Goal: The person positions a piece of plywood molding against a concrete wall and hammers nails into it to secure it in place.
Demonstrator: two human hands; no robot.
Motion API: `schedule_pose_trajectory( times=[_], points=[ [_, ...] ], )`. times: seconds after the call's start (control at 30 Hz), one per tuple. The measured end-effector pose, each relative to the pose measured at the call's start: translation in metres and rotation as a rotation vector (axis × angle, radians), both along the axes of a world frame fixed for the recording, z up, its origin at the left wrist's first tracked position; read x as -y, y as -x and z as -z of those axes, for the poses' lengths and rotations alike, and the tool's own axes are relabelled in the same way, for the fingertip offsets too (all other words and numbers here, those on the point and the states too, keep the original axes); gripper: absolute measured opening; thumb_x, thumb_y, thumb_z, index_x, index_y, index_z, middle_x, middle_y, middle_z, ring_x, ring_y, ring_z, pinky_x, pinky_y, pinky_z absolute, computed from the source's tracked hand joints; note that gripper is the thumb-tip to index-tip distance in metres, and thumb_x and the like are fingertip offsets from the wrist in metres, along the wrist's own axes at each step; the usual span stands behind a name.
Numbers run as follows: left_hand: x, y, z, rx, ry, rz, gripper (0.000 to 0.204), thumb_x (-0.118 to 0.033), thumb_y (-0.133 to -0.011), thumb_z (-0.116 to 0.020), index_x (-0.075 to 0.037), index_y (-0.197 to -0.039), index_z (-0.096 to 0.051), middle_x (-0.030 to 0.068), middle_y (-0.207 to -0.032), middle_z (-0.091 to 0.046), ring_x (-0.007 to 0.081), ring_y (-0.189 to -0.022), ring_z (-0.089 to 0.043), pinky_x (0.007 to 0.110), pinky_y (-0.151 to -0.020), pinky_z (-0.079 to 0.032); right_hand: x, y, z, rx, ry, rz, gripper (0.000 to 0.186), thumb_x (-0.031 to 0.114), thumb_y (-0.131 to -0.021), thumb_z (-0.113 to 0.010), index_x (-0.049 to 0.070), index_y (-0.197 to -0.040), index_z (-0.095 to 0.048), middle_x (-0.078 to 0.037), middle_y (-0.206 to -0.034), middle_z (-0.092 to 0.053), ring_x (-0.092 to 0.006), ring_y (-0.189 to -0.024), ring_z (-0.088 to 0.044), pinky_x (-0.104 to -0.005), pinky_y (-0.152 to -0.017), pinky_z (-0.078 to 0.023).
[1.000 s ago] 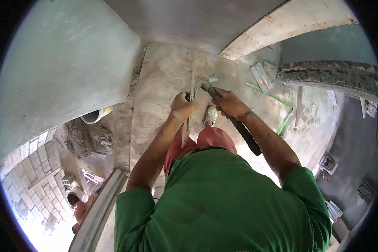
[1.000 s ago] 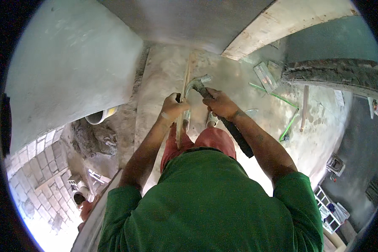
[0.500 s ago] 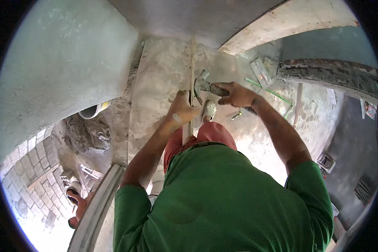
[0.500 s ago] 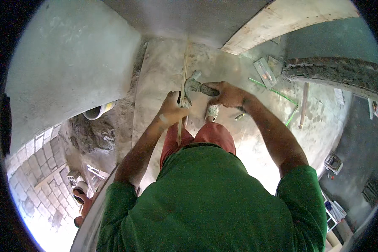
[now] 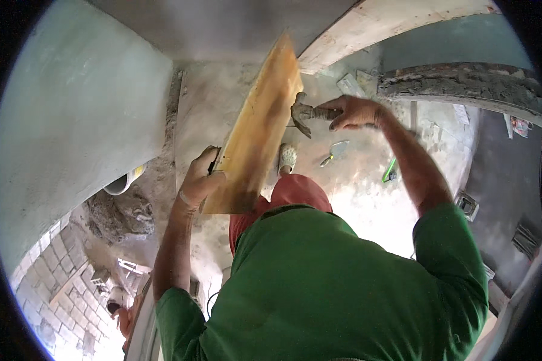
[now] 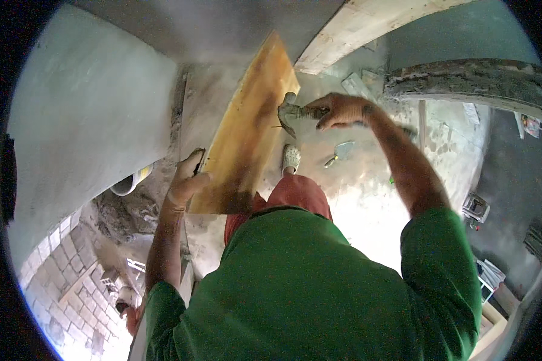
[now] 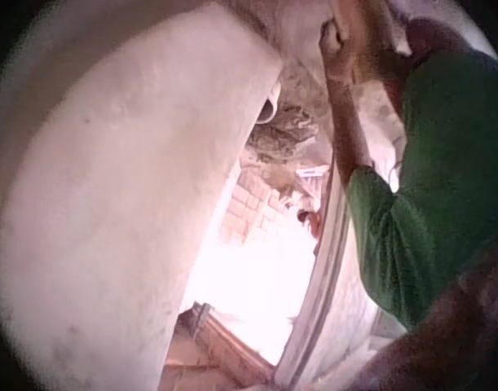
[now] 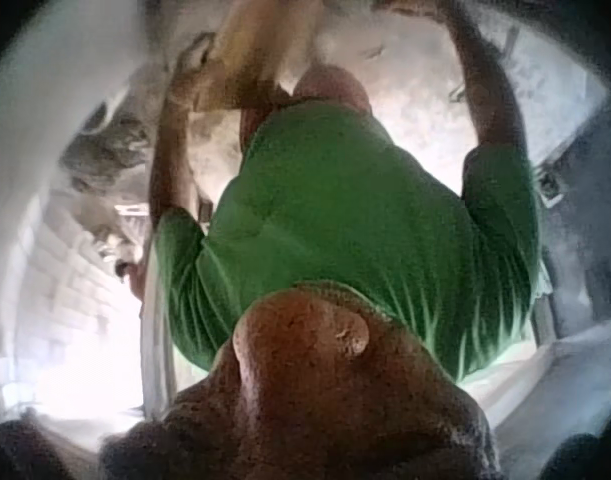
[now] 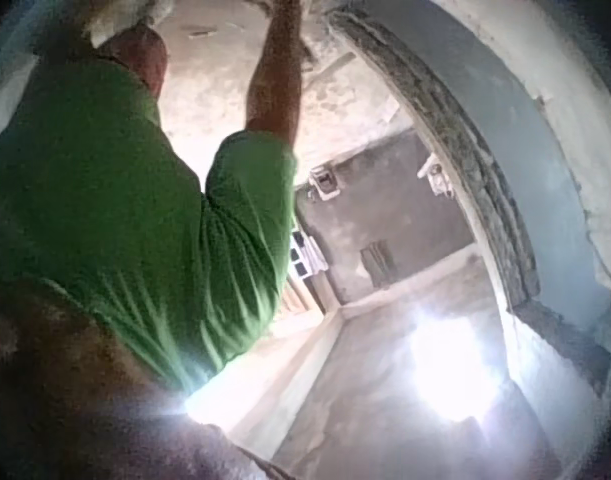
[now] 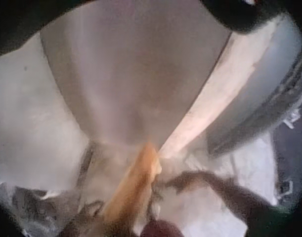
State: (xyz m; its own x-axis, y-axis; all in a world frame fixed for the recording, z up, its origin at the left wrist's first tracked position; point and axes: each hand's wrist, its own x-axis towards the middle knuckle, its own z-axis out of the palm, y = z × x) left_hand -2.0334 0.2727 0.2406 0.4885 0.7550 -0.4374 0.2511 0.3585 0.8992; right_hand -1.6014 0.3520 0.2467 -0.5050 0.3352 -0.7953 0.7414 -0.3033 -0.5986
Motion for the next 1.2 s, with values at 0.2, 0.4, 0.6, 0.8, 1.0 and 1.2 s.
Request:
schedule_pose_trajectory(
  times=[0.2,0.4,0.6,0.8,1.0,1.2],
  points=[
    [-0.008,0.017,0.002,0.069,0.087,-0.163,0.05,-0.016,-0.077,-0.064,0.003,-0.123,-0.059,0.0056,-0.109,-0.061,0.0143,-0.095,-0.056,0.028,-0.084,-0.046,0.08,0.015,0.027,-0.023,-0.309,0.702,0.064,0.014,-0.083,-0.076,0.005,-0.142,-0.052,0.003,-0.068,-0.053,-0.008,-0.051,-0.048,-0.025,-0.048,-0.041],
    [-0.004,0.041,-0.067,0.258,0.151,-0.5,0.063,-0.014,-0.075,-0.065,0.007,-0.133,-0.052,0.0141,-0.118,-0.063,0.0231,-0.106,-0.062,0.033,-0.094,-0.048,0.116,0.019,0.049,0.313,-0.837,0.702,0.044,0.023,-0.083,-0.08,0.006,-0.12,-0.063,-0.018,-0.081,-0.065,-0.0262,-0.07,-0.066,-0.0374,-0.068,-0.052],
    [-0.006,0.078,-0.074,0.288,-0.079,-0.648,0.06,-0.023,-0.079,-0.063,0.004,-0.131,-0.053,0.0173,-0.117,-0.064,0.0295,-0.098,-0.067,0.039,-0.084,-0.057,0.102,-0.018,0.098,0.336,-1.318,1.108,0.03,0.019,-0.083,-0.075,0.007,-0.108,-0.065,-0.02,-0.086,-0.069,-0.0426,-0.084,-0.066,-0.0467,-0.074,-0.053],
    [0.015,0.08,-0.108,-0.161,-0.495,-0.856,0.047,-0.032,-0.091,-0.06,0.001,-0.123,-0.062,0.0172,-0.114,-0.069,0.0301,-0.097,-0.068,0.044,-0.083,-0.058,0.08,-0.028,0.014,0.184,-0.924,1.219,0.043,0.041,-0.089,-0.071,0.005,-0.112,-0.069,-0.018,-0.109,-0.071,-0.0272,-0.101,-0.067,-0.045,-0.09,-0.05],
    [-0.012,0.03,-0.107,0.011,-0.508,-0.987,0.048,-0.032,-0.094,-0.057,0.003,-0.128,-0.058,0.0208,-0.12,-0.065,0.0351,-0.106,-0.065,0.047,-0.088,-0.055,0.105,-0.019,-0.039,-0.089,-0.998,1.342,0.021,0.019,-0.081,-0.077,0.002,-0.081,-0.066,-0.004,-0.069,-0.063,-0.0129,-0.064,-0.057,-0.0338,-0.061,-0.048],
    [-0.035,0.009,-0.118,0.093,-0.674,-1.11,0.05,-0.032,-0.095,-0.058,0.003,-0.13,-0.055,0.0221,-0.123,-0.062,0.0357,-0.109,-0.063,0.048,-0.091,-0.054,0.13,-0.082,-0.069,-0.175,-1.064,1.292,0.021,0.018,-0.082,-0.078,0.0,-0.085,-0.067,-0.006,-0.073,-0.068,-0.0143,-0.066,-0.062,-0.0331,-0.064,-0.05]
  ],
)
